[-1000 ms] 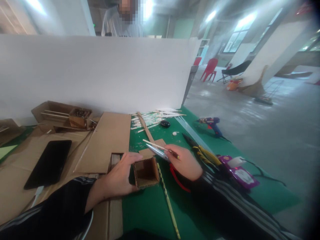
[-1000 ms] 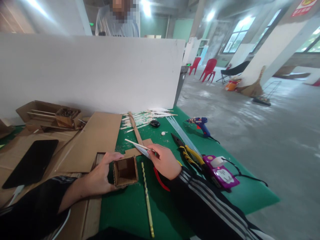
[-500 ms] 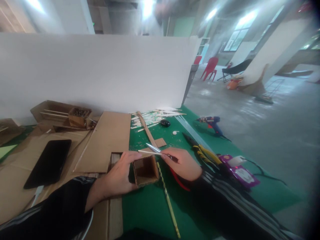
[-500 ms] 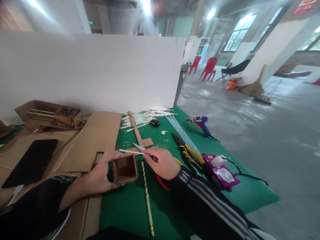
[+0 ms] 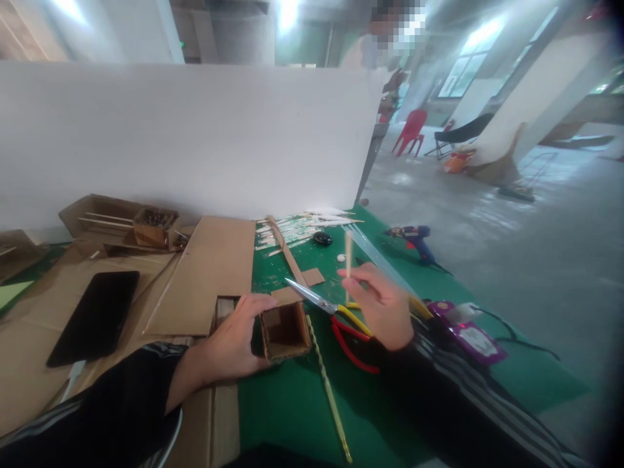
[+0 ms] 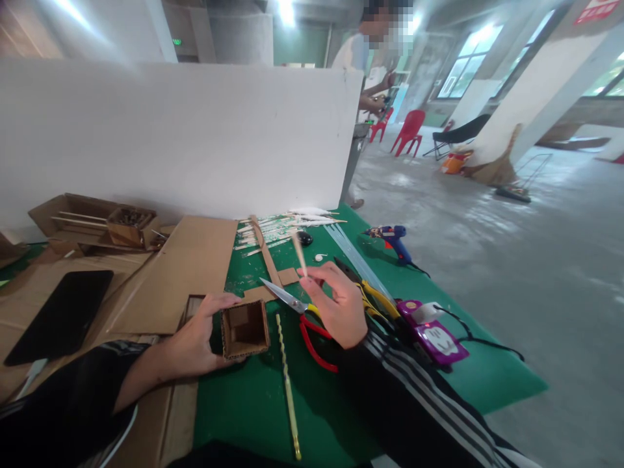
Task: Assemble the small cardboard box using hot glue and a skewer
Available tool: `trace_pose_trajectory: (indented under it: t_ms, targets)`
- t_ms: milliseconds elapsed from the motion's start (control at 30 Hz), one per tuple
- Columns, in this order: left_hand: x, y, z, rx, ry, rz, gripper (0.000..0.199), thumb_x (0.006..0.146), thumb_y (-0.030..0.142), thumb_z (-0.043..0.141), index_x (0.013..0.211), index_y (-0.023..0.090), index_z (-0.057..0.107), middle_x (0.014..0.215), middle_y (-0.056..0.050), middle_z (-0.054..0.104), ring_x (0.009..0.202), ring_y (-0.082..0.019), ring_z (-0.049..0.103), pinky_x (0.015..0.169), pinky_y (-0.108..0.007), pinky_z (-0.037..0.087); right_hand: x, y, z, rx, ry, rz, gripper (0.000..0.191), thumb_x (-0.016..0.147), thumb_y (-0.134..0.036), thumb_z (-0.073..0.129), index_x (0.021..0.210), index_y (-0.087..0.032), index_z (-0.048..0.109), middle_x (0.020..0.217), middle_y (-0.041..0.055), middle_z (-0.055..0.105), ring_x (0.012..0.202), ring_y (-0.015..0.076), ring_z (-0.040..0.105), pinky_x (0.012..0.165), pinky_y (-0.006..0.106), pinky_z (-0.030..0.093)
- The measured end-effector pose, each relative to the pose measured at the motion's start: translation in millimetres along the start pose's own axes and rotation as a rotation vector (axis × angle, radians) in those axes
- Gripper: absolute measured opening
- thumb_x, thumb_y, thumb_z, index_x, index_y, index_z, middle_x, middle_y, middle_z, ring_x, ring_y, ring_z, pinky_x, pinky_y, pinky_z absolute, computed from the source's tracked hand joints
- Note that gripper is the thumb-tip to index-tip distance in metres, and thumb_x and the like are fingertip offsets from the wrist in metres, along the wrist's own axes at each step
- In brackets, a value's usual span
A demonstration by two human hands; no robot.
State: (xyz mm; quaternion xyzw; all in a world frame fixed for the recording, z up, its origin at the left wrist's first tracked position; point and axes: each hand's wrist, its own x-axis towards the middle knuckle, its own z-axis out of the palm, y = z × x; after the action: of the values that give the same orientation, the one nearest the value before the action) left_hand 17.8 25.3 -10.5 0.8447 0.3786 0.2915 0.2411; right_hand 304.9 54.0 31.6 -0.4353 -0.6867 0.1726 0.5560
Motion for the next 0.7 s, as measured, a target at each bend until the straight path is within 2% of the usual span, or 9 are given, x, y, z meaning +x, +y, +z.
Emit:
trace_pose_trajectory:
  t_ms: [200,367,533,700]
  targets:
    - [1.0,4.6,-2.7,-0.012,-0.072,-0.062,0.091,0.068,0.04,0.087,0.141,0.028,0.034,0.14,-0.014,0.044,0.13,-0.037,0.048,0.111,-0.055,0.041,0.3,1.3,-1.9,0.463,0.004,0.168,0.019,0.095,-0.039,0.058,0.096,-0.022,0.066,0.067,0.0003,0.066,0.062,0.0175,0.063,0.062,0.032,0.052]
    - [2.6,9.1,-6.6,-0.036,-0.165,-0.057,0.089,0.071,0.045,0.085,0.142,0.031,0.033,0.142,-0.012,0.04,0.131,-0.034,0.048,0.111,-0.053,0.042,1.6,-2.4,-2.7,0.798,-0.145,0.27,0.015,0.097,-0.034,0.055,0.096,-0.023,0.064,0.067,0.0003,0.068,0.06,0.0161,0.064,0.059,0.029,0.05]
    - [4.4,9.2,-6.9,-0.06,-0.189,-0.054,0.088,0.07,0.046,0.086,0.14,0.032,0.034,0.14,-0.01,0.042,0.132,-0.032,0.047,0.113,-0.05,0.04,-2.9,-2.5,-0.6,0.852,-0.306,0.29,0.017,0.1,-0.033,0.052,0.098,-0.022,0.065,0.072,0.0021,0.07,0.066,0.0157,0.066,0.064,0.028,0.05]
    - [5.0,9.8,-8.5,-0.079,-0.217,-0.085,0.088,0.068,0.049,0.086,0.139,0.031,0.037,0.14,-0.01,0.042,0.131,-0.033,0.047,0.113,-0.051,0.039,-7.4,-0.8,3.5,0.772,-0.332,0.272,0.017,0.1,-0.034,0.053,0.099,-0.022,0.065,0.074,0.0017,0.07,0.067,0.0147,0.065,0.065,0.028,0.051]
